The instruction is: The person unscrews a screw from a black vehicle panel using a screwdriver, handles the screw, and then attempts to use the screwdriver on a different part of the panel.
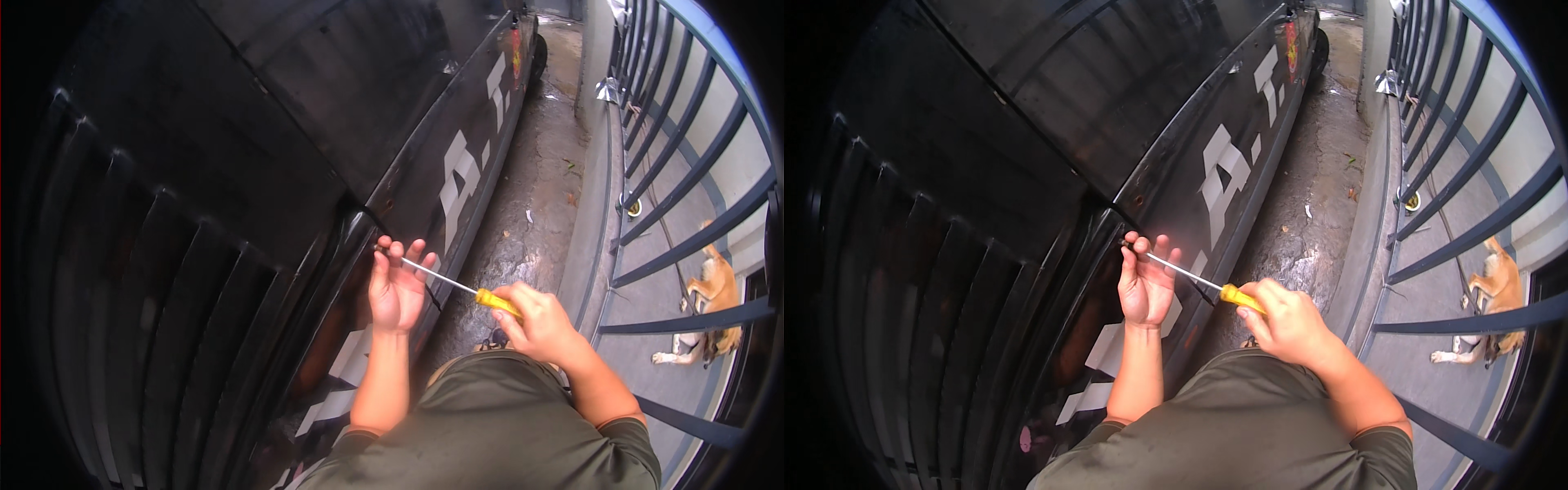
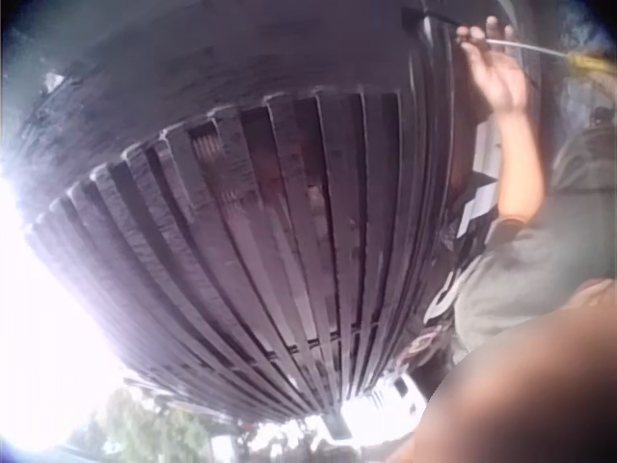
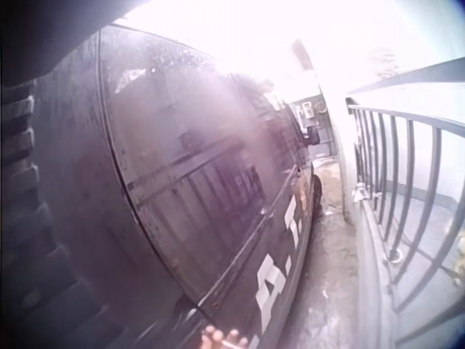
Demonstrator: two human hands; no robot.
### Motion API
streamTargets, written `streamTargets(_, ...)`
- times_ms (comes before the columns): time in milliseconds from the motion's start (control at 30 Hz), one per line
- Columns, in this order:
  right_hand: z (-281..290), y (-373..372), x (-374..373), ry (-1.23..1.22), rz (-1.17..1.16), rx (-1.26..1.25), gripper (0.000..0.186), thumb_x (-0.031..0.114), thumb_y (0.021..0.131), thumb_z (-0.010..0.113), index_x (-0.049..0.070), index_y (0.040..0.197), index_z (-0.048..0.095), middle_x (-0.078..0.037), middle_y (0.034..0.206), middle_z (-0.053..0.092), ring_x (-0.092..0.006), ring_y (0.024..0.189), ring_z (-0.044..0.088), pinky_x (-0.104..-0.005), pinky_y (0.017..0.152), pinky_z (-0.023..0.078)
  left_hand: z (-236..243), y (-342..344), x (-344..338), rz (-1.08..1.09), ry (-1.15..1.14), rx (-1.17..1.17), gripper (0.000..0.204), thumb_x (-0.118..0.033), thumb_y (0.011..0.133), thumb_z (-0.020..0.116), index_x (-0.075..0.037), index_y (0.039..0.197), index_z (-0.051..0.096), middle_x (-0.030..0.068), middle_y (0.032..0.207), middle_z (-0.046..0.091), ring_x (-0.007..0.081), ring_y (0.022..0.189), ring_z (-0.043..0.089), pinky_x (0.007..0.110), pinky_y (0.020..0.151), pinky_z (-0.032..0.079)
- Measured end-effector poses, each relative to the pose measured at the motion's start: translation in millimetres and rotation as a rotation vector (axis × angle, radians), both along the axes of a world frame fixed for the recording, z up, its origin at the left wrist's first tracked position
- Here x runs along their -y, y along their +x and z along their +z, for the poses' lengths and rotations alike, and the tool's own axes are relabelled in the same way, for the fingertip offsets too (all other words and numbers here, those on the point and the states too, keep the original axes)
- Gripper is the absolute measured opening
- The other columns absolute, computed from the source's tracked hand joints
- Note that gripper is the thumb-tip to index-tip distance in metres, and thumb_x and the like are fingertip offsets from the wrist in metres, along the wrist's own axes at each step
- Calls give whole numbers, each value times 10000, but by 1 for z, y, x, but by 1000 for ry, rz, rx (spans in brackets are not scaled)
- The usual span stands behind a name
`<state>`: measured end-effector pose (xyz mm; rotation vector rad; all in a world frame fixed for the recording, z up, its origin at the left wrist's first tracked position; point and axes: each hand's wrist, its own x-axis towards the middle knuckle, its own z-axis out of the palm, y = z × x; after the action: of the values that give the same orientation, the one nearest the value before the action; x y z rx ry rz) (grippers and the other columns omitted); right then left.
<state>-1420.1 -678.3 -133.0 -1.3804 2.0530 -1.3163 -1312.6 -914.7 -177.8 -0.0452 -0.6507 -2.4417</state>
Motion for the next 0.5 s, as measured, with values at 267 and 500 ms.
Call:
streamTargets(267, -32, -40, -2, -267, -26, 768, 178, 64, 808, 604, 30, 953, 505, -45, 828, 587, -91, 703, 539, -254, 621, 447, 15, -4, -7, 47, 102, 21, 263, -378, 999, 544, -172, 1156, 587, 4, 1139, 643, 276, 1275, 530, 539, 1108, 391)
streamTargets(500, -87, -38, 49, -109, -180, 738, 231, 169, 877, 704, 80, 786, 511, 32, 622, 486, -57, 551, 467, -228, 497, 377, 2, -2, -17, 300, 63, 270, 300, -379, 991, 570, -130, 1138, 649, 25, 1151, 686, 188, 1116, 635, 396, 939, 530)
